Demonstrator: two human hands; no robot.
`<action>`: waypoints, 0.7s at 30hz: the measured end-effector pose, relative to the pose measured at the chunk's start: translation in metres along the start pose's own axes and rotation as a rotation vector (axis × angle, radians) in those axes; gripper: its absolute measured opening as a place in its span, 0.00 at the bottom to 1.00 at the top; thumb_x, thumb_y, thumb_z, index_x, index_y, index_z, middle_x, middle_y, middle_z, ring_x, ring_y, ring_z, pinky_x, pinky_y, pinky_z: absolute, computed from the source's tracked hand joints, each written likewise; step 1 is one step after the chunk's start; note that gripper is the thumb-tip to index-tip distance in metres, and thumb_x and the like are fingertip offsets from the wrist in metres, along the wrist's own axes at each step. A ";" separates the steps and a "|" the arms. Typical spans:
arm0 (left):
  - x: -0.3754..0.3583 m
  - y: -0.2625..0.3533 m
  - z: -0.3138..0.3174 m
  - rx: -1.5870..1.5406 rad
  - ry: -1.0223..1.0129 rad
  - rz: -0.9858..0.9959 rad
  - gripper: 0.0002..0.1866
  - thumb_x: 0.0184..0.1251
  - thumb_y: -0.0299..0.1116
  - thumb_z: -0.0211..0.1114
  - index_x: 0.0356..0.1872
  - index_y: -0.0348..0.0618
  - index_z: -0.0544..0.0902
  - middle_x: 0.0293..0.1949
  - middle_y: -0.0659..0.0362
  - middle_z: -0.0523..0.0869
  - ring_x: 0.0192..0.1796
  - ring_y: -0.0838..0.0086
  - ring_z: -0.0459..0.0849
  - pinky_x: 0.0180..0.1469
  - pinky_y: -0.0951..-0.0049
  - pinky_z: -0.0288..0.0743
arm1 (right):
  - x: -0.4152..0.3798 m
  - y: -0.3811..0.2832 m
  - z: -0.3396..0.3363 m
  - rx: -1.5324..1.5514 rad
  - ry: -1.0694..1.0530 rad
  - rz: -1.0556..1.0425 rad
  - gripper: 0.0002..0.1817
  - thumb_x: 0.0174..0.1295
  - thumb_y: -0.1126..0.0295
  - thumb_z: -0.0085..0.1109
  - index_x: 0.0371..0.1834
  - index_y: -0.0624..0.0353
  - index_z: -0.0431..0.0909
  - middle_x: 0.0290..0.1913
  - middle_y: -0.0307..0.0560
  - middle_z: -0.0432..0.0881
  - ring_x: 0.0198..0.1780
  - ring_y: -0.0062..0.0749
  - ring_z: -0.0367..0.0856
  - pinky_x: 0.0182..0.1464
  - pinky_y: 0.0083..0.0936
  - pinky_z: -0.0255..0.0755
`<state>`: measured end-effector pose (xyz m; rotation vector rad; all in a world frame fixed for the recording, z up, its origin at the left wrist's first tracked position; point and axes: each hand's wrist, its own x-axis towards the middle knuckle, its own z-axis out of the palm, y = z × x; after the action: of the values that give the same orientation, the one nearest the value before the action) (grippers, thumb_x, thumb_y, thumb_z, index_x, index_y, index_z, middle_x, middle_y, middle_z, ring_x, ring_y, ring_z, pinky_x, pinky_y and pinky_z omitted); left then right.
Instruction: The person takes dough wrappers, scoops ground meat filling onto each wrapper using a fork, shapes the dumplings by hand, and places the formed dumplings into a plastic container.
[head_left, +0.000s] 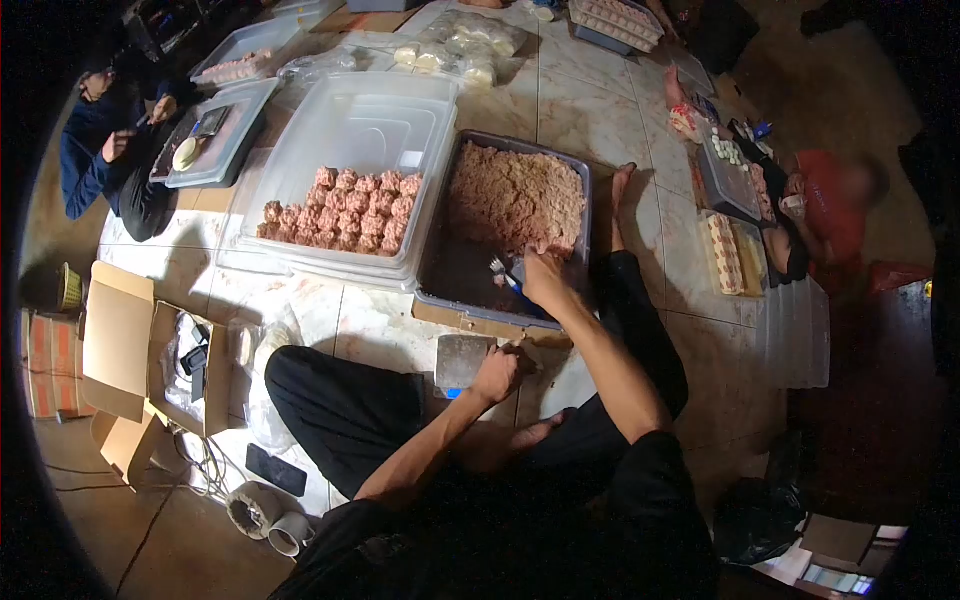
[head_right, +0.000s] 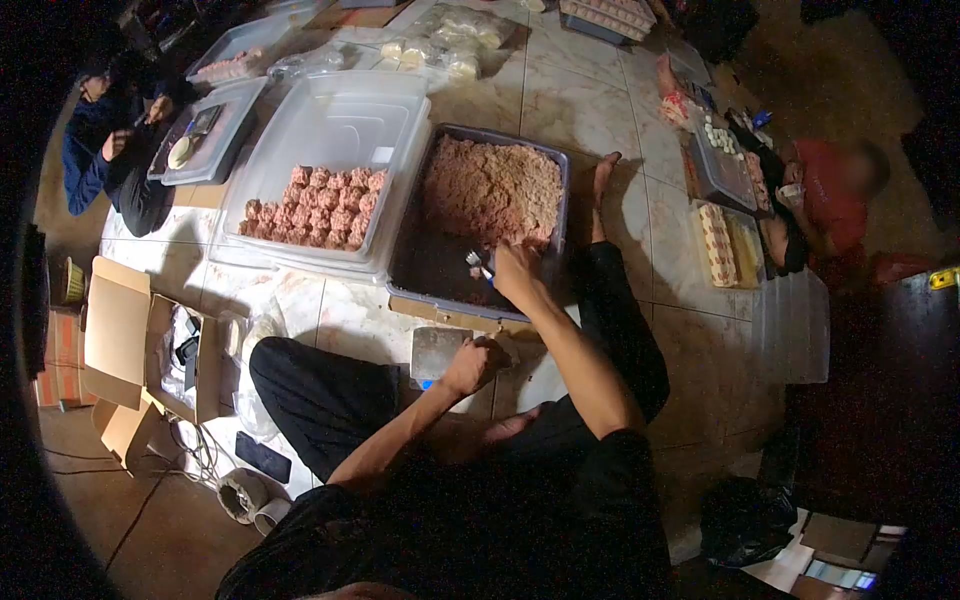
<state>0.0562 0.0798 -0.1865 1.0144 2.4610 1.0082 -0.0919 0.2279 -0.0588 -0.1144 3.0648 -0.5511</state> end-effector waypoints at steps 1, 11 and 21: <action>0.000 0.007 -0.009 0.004 -0.031 -0.005 0.18 0.63 0.35 0.66 0.54 0.58 0.90 0.53 0.51 0.88 0.63 0.51 0.81 0.69 0.43 0.69 | -0.002 -0.003 -0.006 0.026 -0.102 0.016 0.17 0.56 0.64 0.75 0.38 0.70 0.86 0.40 0.73 0.87 0.51 0.66 0.87 0.56 0.51 0.79; -0.038 0.040 -0.092 -1.632 0.740 -0.555 0.13 0.77 0.39 0.61 0.51 0.42 0.83 0.49 0.54 0.86 0.52 0.63 0.88 0.52 0.57 0.85 | 0.000 0.021 0.026 -0.127 -0.388 0.012 0.17 0.53 0.75 0.68 0.48 0.66 0.85 0.49 0.67 0.88 0.55 0.61 0.87 0.59 0.49 0.79; -0.081 0.029 -0.156 -1.732 0.652 -0.655 0.17 0.77 0.36 0.62 0.54 0.31 0.80 0.41 0.47 0.89 0.41 0.59 0.91 0.47 0.60 0.88 | -0.004 0.014 0.013 0.034 -0.267 -0.056 0.19 0.61 0.70 0.62 0.54 0.67 0.81 0.46 0.68 0.88 0.53 0.65 0.86 0.56 0.52 0.77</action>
<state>0.0501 -0.0402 -0.0552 -0.6872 0.9959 2.4537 -0.0888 0.2368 -0.0760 -0.2516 2.7988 -0.5416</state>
